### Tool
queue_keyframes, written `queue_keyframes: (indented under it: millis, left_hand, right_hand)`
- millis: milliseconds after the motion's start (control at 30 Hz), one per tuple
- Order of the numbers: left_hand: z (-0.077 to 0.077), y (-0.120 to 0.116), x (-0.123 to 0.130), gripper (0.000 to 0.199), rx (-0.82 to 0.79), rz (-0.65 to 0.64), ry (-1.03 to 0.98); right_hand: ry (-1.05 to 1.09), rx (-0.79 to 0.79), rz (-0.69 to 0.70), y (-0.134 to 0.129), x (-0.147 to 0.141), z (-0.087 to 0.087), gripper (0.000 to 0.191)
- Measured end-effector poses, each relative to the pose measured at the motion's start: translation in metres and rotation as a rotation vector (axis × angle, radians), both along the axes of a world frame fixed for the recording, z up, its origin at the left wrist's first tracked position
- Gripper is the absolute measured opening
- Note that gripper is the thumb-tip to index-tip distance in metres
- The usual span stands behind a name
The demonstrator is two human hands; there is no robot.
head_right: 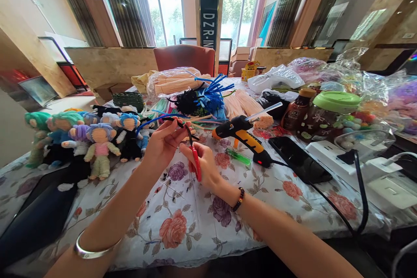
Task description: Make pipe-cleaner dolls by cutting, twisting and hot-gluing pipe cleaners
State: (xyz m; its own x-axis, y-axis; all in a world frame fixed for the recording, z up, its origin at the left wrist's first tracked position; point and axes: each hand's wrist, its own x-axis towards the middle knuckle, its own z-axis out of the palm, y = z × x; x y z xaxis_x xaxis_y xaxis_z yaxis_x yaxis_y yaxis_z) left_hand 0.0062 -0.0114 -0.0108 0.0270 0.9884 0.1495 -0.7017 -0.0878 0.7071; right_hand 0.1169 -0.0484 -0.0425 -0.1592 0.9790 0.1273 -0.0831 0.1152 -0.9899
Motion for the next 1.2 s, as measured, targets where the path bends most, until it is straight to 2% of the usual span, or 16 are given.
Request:
queue_keyframes:
  millis: [233,433,667,900,1200]
  left_hand:
    - [-0.0005,0.0004,0.0003,0.005,0.002,-0.005,0.015]
    - [-0.0011,0.0023,0.0015,0.006,0.005,-0.005,0.017]
    - [-0.0042,0.0024,0.0010,0.012,0.086,0.061,0.054]
    - [-0.0075,0.0039,0.0019,0.016,0.136,0.136,0.110]
    - [-0.0077,0.0028,0.0037,0.018,0.145,0.144,0.124]
  right_hand:
    - [-0.003,0.011,0.025,0.0012,0.0006,-0.0004,0.048]
    - [0.041,-0.029,-0.008,0.0025,0.0005,-0.0053,0.051]
    - [0.062,0.053,0.042,0.0006,0.0016,0.0010,0.052]
    - [0.036,-0.014,0.000,0.0015,-0.0001,-0.0017,0.052]
    - [0.034,-0.037,0.016,-0.0010,-0.0014,0.0005,0.052]
